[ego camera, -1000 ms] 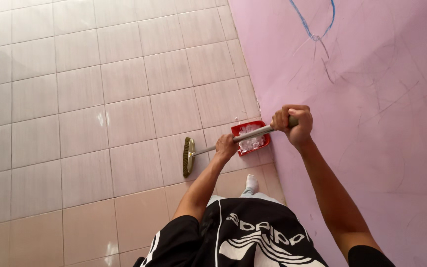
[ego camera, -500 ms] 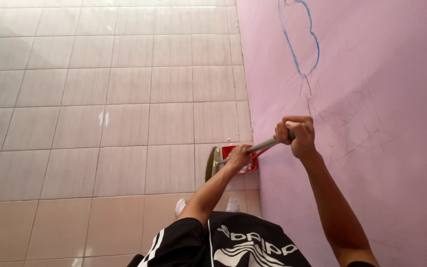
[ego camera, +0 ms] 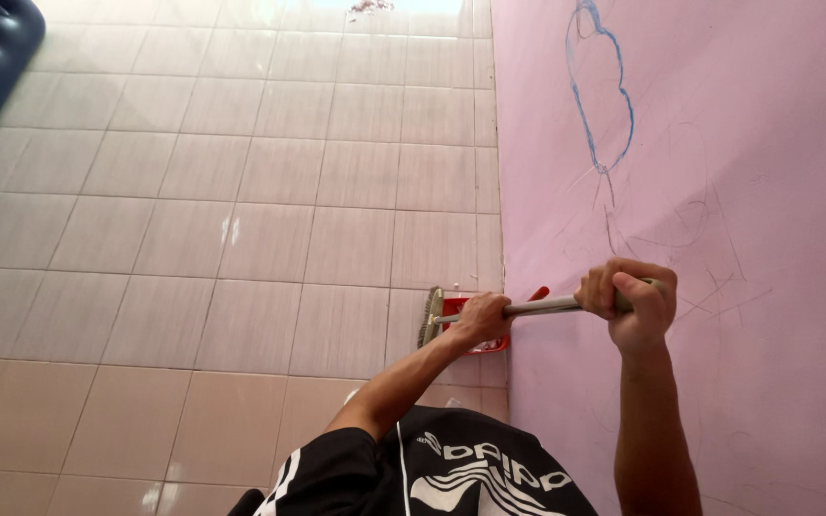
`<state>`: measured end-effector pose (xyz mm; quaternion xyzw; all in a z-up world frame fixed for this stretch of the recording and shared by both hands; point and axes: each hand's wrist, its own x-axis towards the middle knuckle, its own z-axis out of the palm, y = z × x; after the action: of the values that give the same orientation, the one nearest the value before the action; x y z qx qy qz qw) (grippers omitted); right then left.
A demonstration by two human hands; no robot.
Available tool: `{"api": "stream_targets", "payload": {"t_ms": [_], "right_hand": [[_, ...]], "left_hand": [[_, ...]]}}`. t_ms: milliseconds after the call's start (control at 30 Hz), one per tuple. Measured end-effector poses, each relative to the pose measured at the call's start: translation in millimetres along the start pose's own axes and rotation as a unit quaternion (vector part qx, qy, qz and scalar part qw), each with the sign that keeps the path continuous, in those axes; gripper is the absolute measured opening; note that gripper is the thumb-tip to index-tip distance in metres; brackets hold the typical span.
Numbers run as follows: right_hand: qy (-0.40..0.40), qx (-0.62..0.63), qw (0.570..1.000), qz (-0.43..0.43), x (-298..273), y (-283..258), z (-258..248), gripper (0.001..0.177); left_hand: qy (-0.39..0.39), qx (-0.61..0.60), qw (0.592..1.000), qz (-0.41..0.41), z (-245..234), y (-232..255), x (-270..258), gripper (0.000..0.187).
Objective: The person sweeps debris on the tiled floor into a dustpan using a broom and then moves the dustpan away.
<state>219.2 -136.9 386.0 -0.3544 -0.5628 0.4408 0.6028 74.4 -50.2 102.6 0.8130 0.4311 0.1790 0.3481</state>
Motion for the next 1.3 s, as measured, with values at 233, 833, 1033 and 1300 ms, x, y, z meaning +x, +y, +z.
{"api": "stream_targets", "payload": {"t_ms": [233, 833, 1033, 1300], "right_hand": [[0.032, 0.064, 0.997, -0.003, -8.8, 33.7, 1.0, 0.030], [0.016, 0.109, 0.993, 0.042, 10.5, 124.9, 33.8, 0.027], [0.005, 0.109, 0.993, 0.052, 13.9, 105.0, 16.9, 0.031], [-0.032, 0.050, 0.995, 0.085, 15.4, 61.5, 2.3, 0.030]], "left_hand": [[0.007, 0.056, 0.998, -0.028, -8.7, -49.8, -6.2, 0.016], [-0.067, 0.103, 0.983, -0.134, -10.3, -137.2, -11.9, 0.033], [-0.026, 0.047, 0.993, -0.109, 14.9, -128.1, -0.6, 0.026], [-0.052, -0.020, 0.993, -0.102, 38.3, -78.0, 7.8, 0.023]]}}
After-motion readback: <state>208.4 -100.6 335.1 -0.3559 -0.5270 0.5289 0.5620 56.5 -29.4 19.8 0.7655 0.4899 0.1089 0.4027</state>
